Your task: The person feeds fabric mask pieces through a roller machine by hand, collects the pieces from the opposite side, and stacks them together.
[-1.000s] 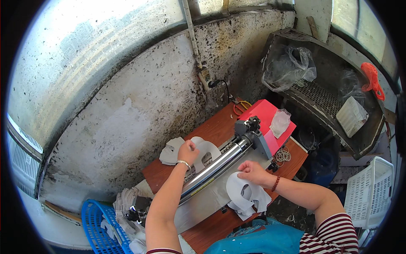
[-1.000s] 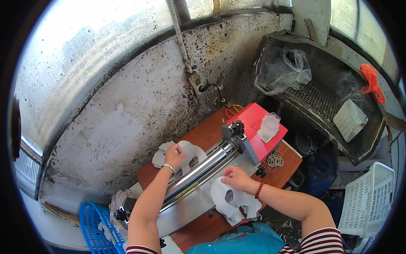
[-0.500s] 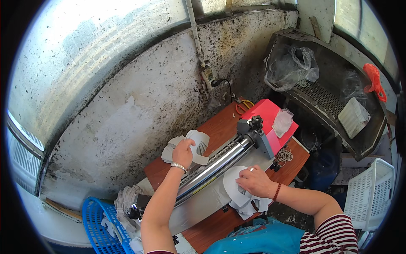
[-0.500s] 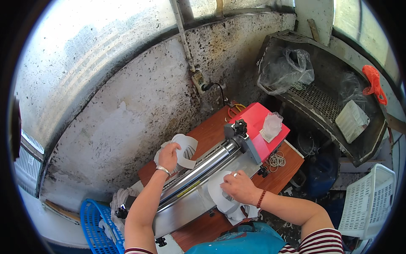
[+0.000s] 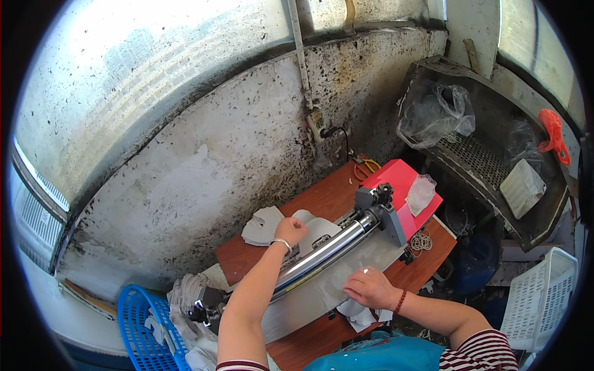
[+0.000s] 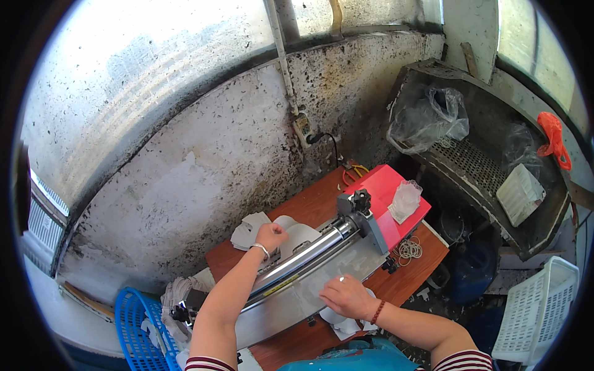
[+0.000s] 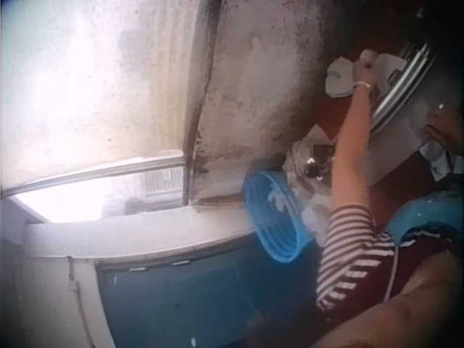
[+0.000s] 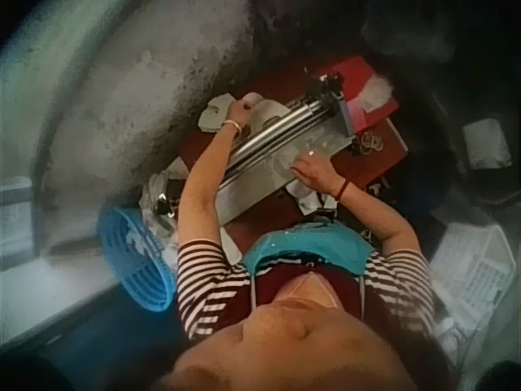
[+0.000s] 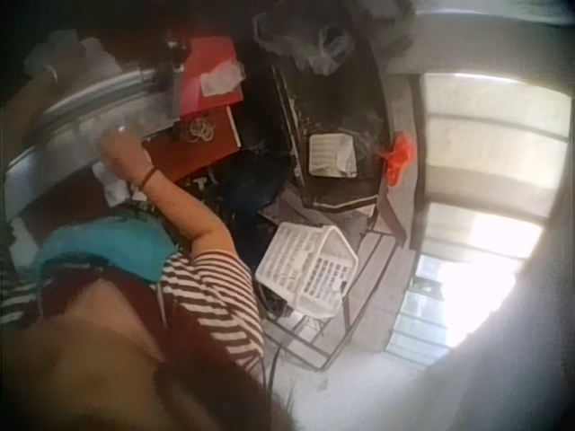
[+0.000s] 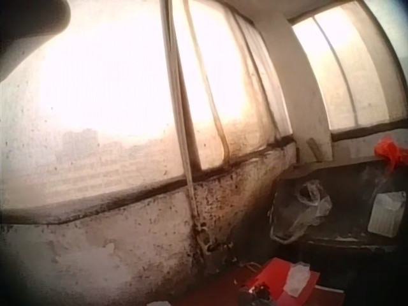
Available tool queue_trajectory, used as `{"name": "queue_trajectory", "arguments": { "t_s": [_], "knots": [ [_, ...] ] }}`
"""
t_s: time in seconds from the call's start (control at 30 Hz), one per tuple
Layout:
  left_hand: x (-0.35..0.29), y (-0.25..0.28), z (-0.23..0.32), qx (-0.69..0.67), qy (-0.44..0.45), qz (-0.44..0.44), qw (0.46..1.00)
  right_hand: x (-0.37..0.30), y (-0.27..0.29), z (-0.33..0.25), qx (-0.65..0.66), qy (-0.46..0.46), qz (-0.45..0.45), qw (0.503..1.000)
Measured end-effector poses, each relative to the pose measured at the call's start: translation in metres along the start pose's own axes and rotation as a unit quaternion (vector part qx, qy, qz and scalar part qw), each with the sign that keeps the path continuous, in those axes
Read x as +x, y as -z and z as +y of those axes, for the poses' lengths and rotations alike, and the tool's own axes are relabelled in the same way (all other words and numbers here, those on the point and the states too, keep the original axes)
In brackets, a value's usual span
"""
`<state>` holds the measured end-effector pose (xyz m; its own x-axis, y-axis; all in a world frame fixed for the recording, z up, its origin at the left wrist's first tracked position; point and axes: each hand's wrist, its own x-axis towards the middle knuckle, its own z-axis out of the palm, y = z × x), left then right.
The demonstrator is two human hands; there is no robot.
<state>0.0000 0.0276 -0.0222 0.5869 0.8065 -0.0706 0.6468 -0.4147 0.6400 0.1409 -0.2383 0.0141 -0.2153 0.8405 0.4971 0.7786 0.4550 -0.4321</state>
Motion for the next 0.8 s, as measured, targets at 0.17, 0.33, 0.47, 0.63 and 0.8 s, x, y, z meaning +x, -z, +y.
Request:
{"name": "queue_trajectory", "arguments": {
  "t_s": [0.17, 0.33, 0.47, 0.63, 0.8],
  "knots": [
    [0.019, 0.038, -0.032, -0.243, 0.096, 0.108, 0.959, -0.029, 0.013, -0.011, 0.053, -0.029, 0.025, 0.998],
    [0.025, 0.067, -0.046, -0.193, 0.057, 0.261, 0.944, -0.069, 0.004, -0.006, 0.077, -0.105, 0.021, 0.991],
    [0.037, 0.076, -0.072, -0.181, 0.085, 0.397, 0.896, -0.085, -0.002, -0.002, 0.075, -0.149, -0.004, 0.986],
    [0.042, 0.065, -0.098, -0.077, 0.052, 0.282, 0.955, -0.092, -0.014, 0.006, 0.082, -0.187, -0.005, 0.979],
    [0.022, 0.025, -0.122, 0.133, 0.109, -0.207, 0.963, -0.094, -0.028, 0.004, 0.079, -0.198, -0.007, 0.977]
  ]
}}
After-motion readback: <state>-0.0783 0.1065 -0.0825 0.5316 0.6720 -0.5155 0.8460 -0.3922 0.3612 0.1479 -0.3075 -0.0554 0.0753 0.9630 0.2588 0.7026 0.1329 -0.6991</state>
